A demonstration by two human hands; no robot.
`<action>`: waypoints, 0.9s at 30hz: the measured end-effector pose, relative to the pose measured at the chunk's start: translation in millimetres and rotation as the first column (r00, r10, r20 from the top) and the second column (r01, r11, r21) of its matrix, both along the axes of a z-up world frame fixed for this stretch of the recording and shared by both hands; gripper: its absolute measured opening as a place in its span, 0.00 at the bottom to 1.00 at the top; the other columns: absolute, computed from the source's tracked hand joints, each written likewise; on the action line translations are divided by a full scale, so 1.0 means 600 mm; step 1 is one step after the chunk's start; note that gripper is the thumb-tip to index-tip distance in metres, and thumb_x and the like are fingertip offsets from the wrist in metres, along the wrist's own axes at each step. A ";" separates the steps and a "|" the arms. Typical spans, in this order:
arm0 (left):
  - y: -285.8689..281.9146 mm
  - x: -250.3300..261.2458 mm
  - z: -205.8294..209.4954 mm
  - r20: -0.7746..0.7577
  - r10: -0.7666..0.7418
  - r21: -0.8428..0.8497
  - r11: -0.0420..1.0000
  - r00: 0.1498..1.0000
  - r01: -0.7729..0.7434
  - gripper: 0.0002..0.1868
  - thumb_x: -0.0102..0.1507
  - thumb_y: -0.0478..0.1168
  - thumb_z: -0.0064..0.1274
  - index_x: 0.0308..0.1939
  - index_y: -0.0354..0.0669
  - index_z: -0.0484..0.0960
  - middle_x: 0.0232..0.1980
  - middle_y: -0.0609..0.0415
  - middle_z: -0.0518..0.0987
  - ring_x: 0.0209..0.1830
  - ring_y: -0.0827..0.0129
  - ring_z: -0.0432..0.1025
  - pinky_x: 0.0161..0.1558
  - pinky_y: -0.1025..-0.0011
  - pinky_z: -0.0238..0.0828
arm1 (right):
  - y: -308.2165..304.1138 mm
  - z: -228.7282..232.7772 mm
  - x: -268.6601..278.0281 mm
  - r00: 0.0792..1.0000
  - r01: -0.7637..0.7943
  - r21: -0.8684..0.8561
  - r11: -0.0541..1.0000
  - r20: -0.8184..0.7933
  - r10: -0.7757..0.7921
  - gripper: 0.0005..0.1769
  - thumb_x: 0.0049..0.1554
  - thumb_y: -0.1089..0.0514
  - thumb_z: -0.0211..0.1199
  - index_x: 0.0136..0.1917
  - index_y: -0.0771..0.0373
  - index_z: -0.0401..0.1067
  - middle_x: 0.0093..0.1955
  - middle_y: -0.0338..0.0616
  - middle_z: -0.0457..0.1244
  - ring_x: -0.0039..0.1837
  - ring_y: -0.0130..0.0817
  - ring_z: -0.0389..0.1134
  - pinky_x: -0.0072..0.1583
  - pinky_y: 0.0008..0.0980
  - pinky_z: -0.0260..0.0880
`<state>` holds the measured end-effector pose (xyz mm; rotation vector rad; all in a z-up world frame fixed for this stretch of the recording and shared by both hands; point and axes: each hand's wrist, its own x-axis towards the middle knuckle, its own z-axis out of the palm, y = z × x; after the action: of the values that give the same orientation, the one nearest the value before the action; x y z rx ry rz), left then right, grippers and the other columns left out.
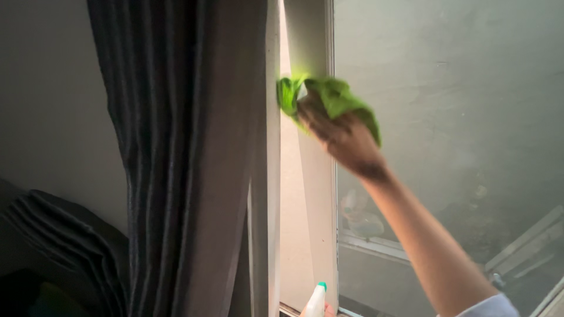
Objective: The person cleans a glass window by hand using a green cloth and a spray bottle, wiping the surface in circular and vertical motions.
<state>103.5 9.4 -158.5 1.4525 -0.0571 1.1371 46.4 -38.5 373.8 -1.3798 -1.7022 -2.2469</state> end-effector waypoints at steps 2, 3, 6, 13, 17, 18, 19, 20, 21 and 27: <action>0.001 0.018 -0.009 0.004 0.000 0.007 1.000 1.000 0.000 0.16 0.59 0.39 0.66 0.48 0.35 0.85 0.26 0.54 0.82 0.22 0.76 0.73 0.29 0.75 0.71 | 0.005 -0.048 0.023 0.996 0.001 0.052 0.999 0.089 -0.005 0.25 0.63 0.77 0.60 0.70 0.60 0.70 0.71 0.44 0.66 0.67 0.38 0.73 0.59 0.27 0.76; -0.002 0.019 -0.014 0.007 0.000 0.007 1.000 1.000 0.000 0.16 0.59 0.39 0.66 0.48 0.35 0.85 0.26 0.54 0.83 0.22 0.76 0.74 0.29 0.74 0.71 | 0.002 -0.074 0.033 0.993 0.029 0.059 0.998 0.111 -0.036 0.22 0.65 0.72 0.60 0.70 0.60 0.70 0.71 0.44 0.65 0.63 0.37 0.73 0.56 0.28 0.79; -0.001 -0.011 0.028 0.010 0.002 0.005 1.000 1.000 -0.002 0.15 0.58 0.39 0.66 0.46 0.35 0.86 0.26 0.53 0.83 0.22 0.76 0.74 0.29 0.74 0.72 | -0.015 -0.152 0.053 0.975 0.188 0.044 0.981 0.108 -0.192 0.21 0.65 0.64 0.62 0.71 0.57 0.71 0.71 0.45 0.64 0.52 0.34 0.71 0.49 0.28 0.78; -0.022 -0.142 0.192 -0.215 -0.197 -0.323 0.939 0.957 0.121 0.15 0.57 0.40 0.66 0.45 0.36 0.87 0.25 0.50 0.83 0.16 0.71 0.73 0.22 0.71 0.69 | -0.060 -0.295 0.062 0.964 0.251 -0.150 0.956 -0.045 -0.261 0.28 0.58 0.61 0.60 0.72 0.56 0.68 0.75 0.43 0.58 0.75 0.42 0.60 0.72 0.46 0.65; -0.025 -0.190 0.270 -0.118 -0.206 -0.303 0.939 0.971 0.162 0.12 0.58 0.38 0.63 0.41 0.33 0.87 0.26 0.49 0.84 0.16 0.74 0.73 0.21 0.73 0.69 | -0.079 -0.343 0.061 0.948 0.302 -0.201 0.932 -0.039 -0.316 0.32 0.53 0.63 0.60 0.72 0.53 0.69 0.74 0.39 0.59 0.72 0.39 0.63 0.70 0.44 0.67; -0.028 -0.200 0.291 -0.024 -0.226 -0.327 0.922 0.974 0.207 0.12 0.59 0.38 0.62 0.41 0.32 0.87 0.28 0.51 0.85 0.18 0.75 0.73 0.23 0.74 0.71 | -0.085 -0.343 0.057 0.946 0.296 -0.224 0.928 -0.062 -0.317 0.31 0.54 0.62 0.61 0.71 0.54 0.70 0.74 0.40 0.60 0.71 0.40 0.64 0.69 0.44 0.67; -0.032 -0.211 0.315 0.072 -0.245 -0.345 0.903 0.967 0.255 0.12 0.60 0.38 0.61 0.41 0.31 0.86 0.31 0.52 0.86 0.20 0.76 0.73 0.24 0.74 0.72 | -0.091 -0.339 0.050 0.943 0.291 -0.244 0.925 -0.086 -0.320 0.30 0.54 0.62 0.61 0.71 0.56 0.70 0.74 0.40 0.61 0.70 0.41 0.65 0.68 0.43 0.67; -0.035 -0.223 0.339 0.072 -0.249 -0.342 0.903 0.966 0.259 0.12 0.60 0.38 0.61 0.41 0.31 0.86 0.31 0.52 0.86 0.20 0.76 0.73 0.24 0.74 0.72 | -0.098 -0.327 0.043 0.942 0.296 -0.242 0.924 -0.086 -0.324 0.30 0.54 0.62 0.61 0.71 0.56 0.70 0.74 0.40 0.61 0.70 0.41 0.65 0.68 0.43 0.67; -0.040 -0.238 0.362 0.122 -0.247 -0.256 0.928 0.961 0.271 0.12 0.62 0.40 0.61 0.41 0.31 0.86 0.30 0.52 0.84 0.23 0.77 0.73 0.27 0.75 0.71 | -0.111 -0.310 0.037 0.958 0.240 -0.165 0.957 -0.117 -0.260 0.29 0.55 0.63 0.63 0.71 0.56 0.71 0.73 0.41 0.62 0.70 0.43 0.65 0.67 0.43 0.67; -0.088 -0.283 0.517 0.256 -0.291 -0.140 0.932 0.922 0.334 0.12 0.64 0.41 0.59 0.43 0.33 0.85 0.35 0.55 0.84 0.31 0.76 0.76 0.35 0.75 0.74 | -0.231 -0.203 0.002 0.939 0.140 0.222 0.965 -0.338 -0.058 0.31 0.56 0.68 0.62 0.72 0.53 0.68 0.70 0.42 0.64 0.69 0.42 0.67 0.70 0.46 0.66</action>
<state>-66.3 -43.6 152.0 1.0969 -0.3313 1.0114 47.4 -177.1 252.2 -1.6940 -1.2337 -2.0361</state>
